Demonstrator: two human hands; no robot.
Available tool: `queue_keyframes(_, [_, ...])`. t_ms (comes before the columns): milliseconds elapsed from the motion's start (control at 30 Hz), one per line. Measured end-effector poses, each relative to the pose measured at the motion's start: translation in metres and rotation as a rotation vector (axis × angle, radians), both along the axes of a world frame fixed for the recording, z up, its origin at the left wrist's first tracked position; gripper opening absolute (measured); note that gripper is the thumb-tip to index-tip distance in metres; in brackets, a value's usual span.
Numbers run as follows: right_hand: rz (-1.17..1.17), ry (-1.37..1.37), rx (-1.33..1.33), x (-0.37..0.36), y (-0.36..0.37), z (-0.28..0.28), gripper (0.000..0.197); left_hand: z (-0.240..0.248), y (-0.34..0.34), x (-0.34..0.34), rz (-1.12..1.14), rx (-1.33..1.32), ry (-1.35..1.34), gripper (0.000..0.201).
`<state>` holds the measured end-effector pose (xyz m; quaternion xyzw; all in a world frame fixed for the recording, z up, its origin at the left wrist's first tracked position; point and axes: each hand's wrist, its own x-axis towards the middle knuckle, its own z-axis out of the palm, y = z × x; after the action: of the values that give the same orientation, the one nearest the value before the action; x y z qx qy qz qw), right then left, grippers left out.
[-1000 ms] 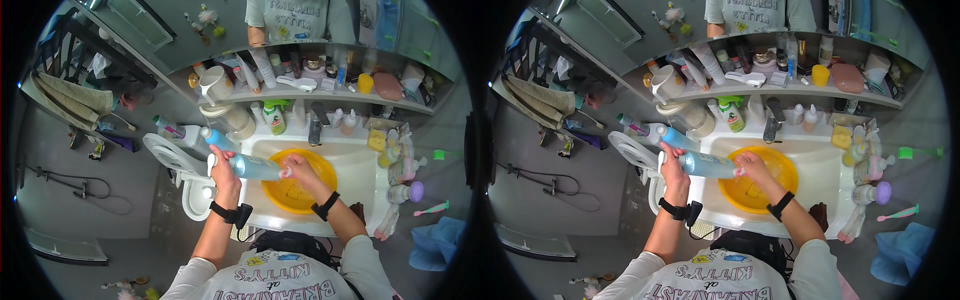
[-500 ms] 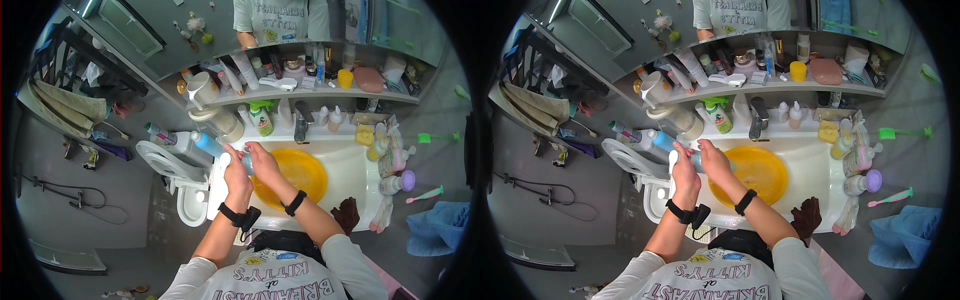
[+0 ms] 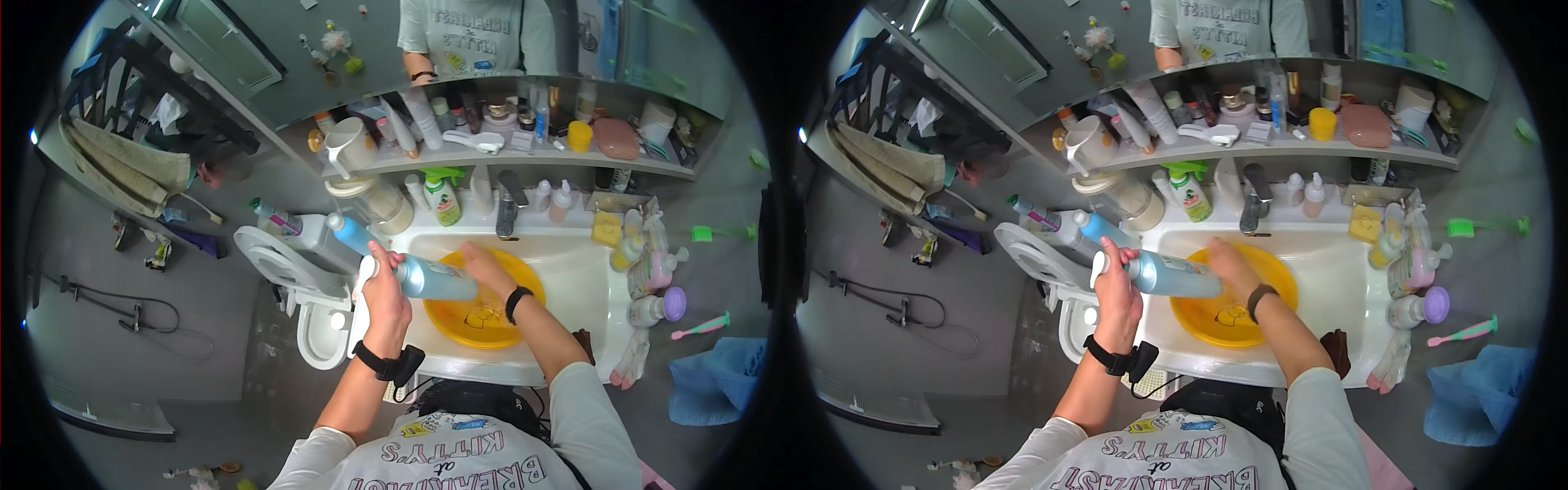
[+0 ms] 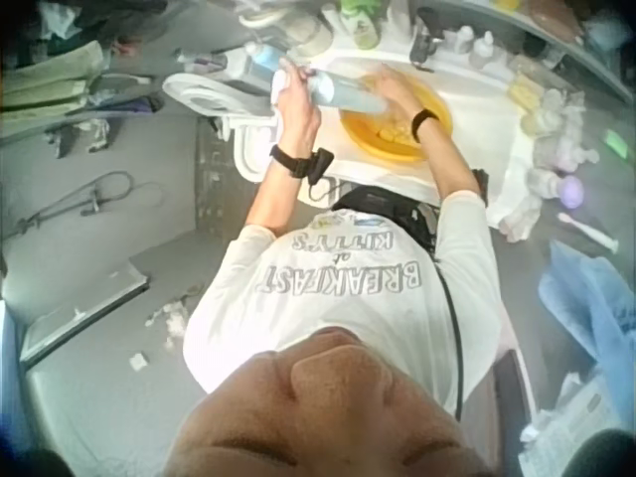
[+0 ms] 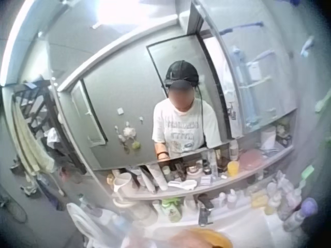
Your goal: Wash a small brown piece of clothing in a basin inside a bathroom sink.
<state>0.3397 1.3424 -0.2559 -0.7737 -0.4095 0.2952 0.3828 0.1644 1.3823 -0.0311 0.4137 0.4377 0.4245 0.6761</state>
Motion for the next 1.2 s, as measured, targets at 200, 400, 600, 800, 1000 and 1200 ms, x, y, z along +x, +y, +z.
queue_keyframes(200, [0.319, -0.403, -0.521, -0.014, -0.069, -0.082, 0.027, -0.008, 0.018, -0.016, 0.09, 0.028, -0.05, 0.046])
queue_keyframes(400, [0.343, 0.346, -0.223, 0.006, -0.045, -0.068, 0.014, -0.012, 0.032, -0.01, 0.175, 0.025, -0.029, 0.049])
queue_keyframes(600, [-0.17, 0.793, 0.387, -0.086, -0.038, 0.109, 0.02, -0.027, 0.024, -0.003, 0.15, -0.014, -0.058, 0.048])
queue_keyframes(800, [-0.368, -0.026, 0.376, -0.06, -0.039, 0.03, 0.025, -0.025, 0.022, -0.013, 0.131, 0.034, -0.084, 0.047])
queue_keyframes(1000, [-0.315, 1.717, 0.526, 0.029, -0.08, -0.015, 0.023, -0.007, 0.05, -0.081, 0.119, 0.048, -0.222, 0.043])
queue_keyframes(1200, [-0.405, 1.809, 0.463, 0.018, -0.089, 0.039, 0.029, 0.016, 0.052, -0.145, 0.232, 0.138, -0.075, 0.042])
